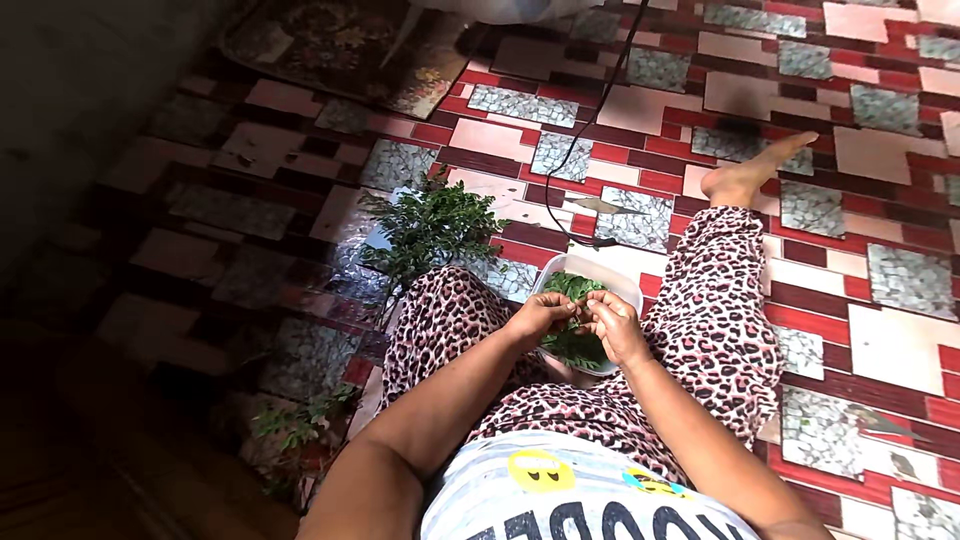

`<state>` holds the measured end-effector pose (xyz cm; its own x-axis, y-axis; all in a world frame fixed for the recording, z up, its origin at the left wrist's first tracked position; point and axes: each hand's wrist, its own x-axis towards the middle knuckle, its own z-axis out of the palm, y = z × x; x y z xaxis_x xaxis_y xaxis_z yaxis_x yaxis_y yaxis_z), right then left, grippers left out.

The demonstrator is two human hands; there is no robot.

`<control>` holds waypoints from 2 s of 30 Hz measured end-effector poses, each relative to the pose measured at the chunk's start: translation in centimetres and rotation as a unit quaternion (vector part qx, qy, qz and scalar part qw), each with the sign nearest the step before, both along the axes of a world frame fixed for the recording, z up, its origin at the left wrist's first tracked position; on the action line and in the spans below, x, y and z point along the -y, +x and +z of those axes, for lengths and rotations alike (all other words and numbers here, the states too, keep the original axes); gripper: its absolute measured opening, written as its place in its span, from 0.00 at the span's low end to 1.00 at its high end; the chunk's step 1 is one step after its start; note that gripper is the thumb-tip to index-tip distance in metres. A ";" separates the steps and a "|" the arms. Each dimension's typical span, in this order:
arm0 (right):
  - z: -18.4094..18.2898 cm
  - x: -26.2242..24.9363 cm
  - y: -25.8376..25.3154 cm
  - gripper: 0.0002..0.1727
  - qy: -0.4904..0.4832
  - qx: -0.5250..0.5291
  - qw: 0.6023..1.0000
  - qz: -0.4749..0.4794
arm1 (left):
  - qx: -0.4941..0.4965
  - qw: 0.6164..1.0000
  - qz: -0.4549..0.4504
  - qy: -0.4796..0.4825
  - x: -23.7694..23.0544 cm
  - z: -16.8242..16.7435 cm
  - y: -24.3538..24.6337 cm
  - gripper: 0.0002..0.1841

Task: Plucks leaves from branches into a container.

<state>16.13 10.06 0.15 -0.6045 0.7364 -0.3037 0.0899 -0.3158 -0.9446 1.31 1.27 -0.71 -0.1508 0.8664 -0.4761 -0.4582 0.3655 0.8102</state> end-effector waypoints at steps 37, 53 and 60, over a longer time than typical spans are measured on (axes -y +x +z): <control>-0.4 -1.5 1.1 0.09 0.352 0.071 0.933 0.018 | -0.074 0.995 -0.059 0.023 0.3 -0.1 0.0 0.09; -0.2 -1.0 0.5 0.06 0.262 0.038 0.960 0.090 | -0.249 0.960 -0.122 0.041 0.3 0.1 0.1 0.10; 0.2 -2.7 1.7 0.10 0.302 0.082 0.940 0.139 | -0.235 0.964 -0.118 0.043 0.3 0.0 0.2 0.10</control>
<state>17.79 12.77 0.39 -0.7801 0.6256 0.0130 0.2492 0.3297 -0.9106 1.47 0.97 -0.69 -0.1271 0.9359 -0.3285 0.0541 0.3372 0.9399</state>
